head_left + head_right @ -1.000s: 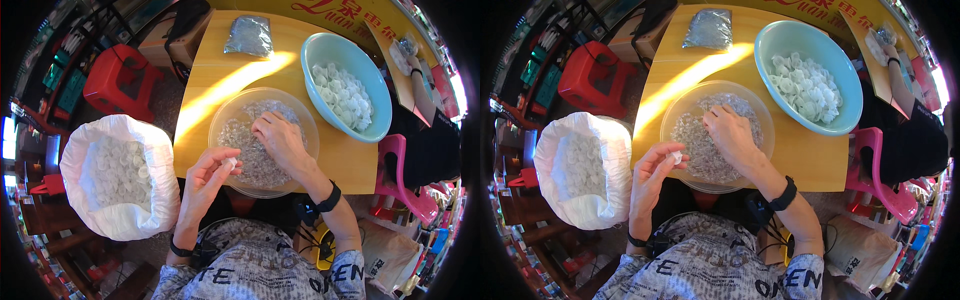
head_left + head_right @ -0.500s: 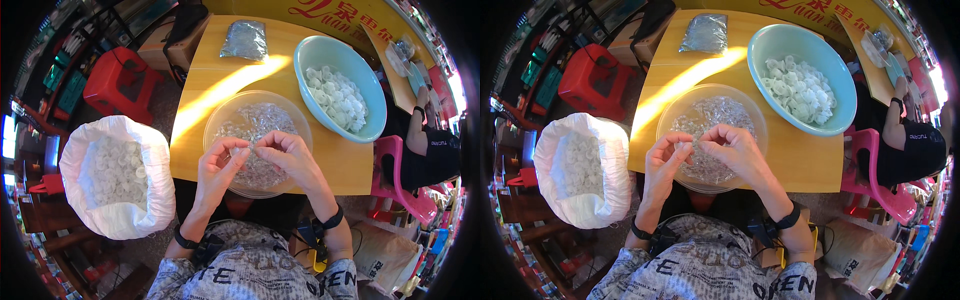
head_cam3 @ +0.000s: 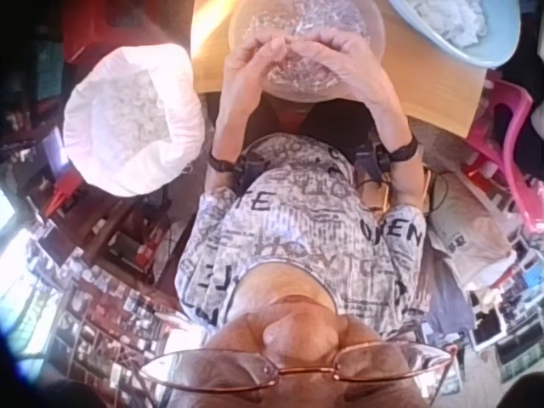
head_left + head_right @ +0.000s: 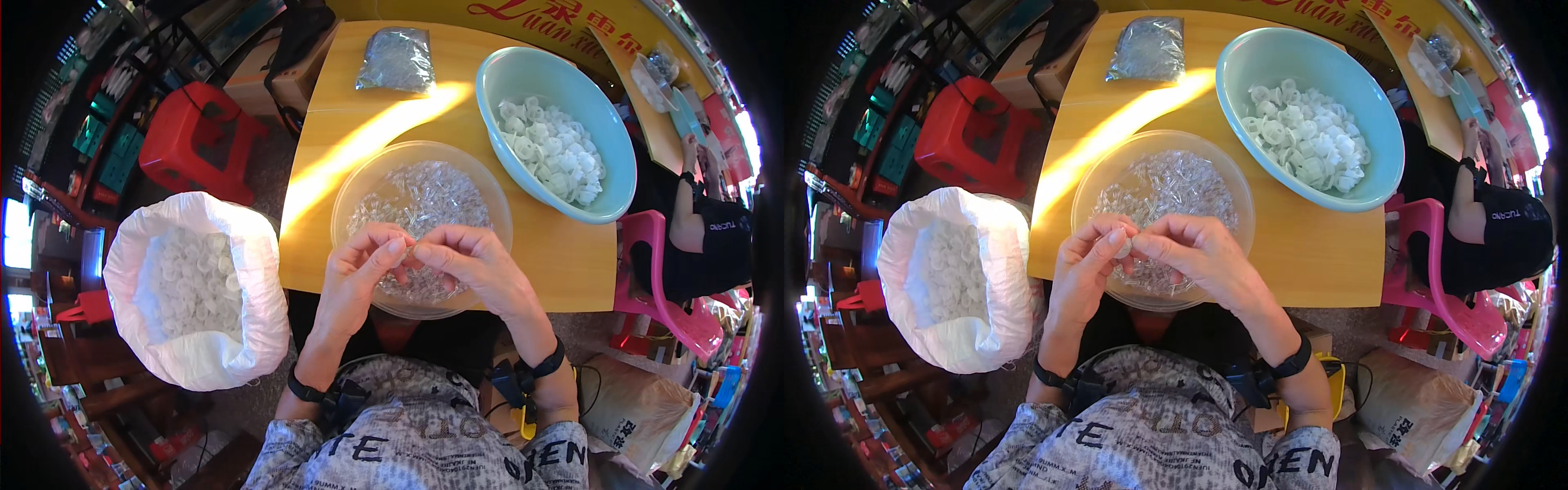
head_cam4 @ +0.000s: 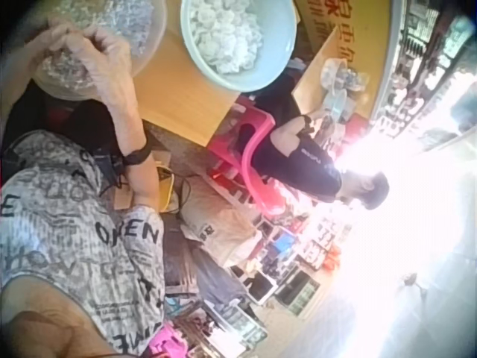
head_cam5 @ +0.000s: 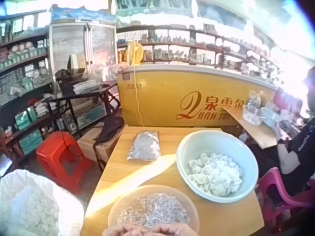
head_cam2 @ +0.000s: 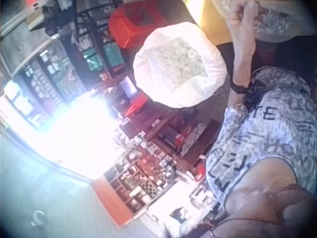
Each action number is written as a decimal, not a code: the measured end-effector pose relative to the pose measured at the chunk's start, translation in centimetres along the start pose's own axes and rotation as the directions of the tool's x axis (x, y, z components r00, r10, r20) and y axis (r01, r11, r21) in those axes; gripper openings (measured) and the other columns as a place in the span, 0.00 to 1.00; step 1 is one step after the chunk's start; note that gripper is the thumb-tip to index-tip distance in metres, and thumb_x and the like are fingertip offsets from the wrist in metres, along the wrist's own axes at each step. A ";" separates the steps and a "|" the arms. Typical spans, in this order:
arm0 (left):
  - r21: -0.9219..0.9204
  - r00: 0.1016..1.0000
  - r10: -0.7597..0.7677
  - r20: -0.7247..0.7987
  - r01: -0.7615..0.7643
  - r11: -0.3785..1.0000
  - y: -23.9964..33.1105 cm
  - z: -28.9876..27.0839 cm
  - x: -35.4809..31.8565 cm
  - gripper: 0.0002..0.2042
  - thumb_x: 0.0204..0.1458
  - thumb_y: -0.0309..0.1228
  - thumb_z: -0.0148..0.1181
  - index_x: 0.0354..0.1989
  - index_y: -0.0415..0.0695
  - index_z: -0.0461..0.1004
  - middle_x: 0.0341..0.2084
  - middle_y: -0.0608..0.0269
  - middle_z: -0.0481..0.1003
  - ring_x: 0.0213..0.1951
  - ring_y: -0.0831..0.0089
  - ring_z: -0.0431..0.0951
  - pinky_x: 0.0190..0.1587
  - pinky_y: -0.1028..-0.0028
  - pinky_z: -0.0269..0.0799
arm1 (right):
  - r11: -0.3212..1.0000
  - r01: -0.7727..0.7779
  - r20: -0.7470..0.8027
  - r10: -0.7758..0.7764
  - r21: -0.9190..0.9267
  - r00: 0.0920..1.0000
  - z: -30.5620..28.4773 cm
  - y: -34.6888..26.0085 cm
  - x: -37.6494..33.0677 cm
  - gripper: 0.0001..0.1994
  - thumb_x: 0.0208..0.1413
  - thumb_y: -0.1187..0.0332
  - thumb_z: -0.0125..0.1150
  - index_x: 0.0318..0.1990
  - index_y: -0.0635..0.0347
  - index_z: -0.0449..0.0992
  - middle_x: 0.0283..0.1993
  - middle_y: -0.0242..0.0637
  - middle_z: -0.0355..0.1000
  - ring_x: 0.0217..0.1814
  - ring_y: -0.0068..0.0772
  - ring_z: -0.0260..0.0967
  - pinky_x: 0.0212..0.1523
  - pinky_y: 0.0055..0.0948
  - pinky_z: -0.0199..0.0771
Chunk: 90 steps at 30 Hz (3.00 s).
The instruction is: Manually assembling small white plastic components by inserting one part into another.
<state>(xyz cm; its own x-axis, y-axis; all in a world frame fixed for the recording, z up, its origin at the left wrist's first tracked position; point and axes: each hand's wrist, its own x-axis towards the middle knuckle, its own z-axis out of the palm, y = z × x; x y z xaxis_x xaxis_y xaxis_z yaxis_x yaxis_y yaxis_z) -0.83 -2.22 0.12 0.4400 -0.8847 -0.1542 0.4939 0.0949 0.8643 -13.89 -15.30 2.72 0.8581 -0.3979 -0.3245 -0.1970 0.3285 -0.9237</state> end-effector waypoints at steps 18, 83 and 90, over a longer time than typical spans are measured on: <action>-0.059 0.956 -0.245 0.162 0.258 0.964 0.6 -0.3 -0.1 0.06 0.55 0.30 0.58 0.36 0.42 0.72 0.29 0.67 0.73 0.30 0.81 0.72 0.34 0.81 0.68 | 0.992 0.116 0.042 -0.114 -0.047 0.993 -0.5 -0.3 -0.2 0.05 0.54 0.69 0.61 0.37 0.58 0.78 0.31 0.24 0.73 0.27 0.11 0.63 0.26 0.13 0.64; -0.062 0.987 0.157 -0.036 -0.159 0.985 -1.0 -0.8 -0.3 0.26 0.51 0.14 0.56 0.60 0.42 0.63 0.55 0.50 0.67 0.53 0.69 0.71 0.53 0.71 0.71 | 0.841 0.541 -0.331 -0.513 -0.009 0.792 4.8 2.7 0.8 0.06 0.55 0.79 0.58 0.40 0.66 0.76 0.41 0.38 0.74 0.41 0.21 0.72 0.37 0.19 0.76; -0.033 0.988 0.151 -0.042 -0.153 0.988 -1.0 -0.8 -0.3 0.25 0.51 0.15 0.56 0.60 0.43 0.64 0.54 0.51 0.68 0.52 0.69 0.71 0.53 0.70 0.72 | 0.838 0.546 -0.326 -0.522 -0.023 0.788 4.7 2.8 0.9 0.06 0.55 0.79 0.58 0.39 0.66 0.76 0.40 0.38 0.74 0.41 0.21 0.72 0.38 0.18 0.76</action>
<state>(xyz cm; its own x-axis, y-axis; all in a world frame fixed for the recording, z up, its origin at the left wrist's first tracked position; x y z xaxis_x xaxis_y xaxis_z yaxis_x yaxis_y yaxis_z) -0.87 -1.65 -1.07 0.5405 -0.8403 -0.0416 0.4451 0.2436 0.8617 -11.44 -10.72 0.80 0.6248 -0.7641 0.1603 0.2925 0.0388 -0.9555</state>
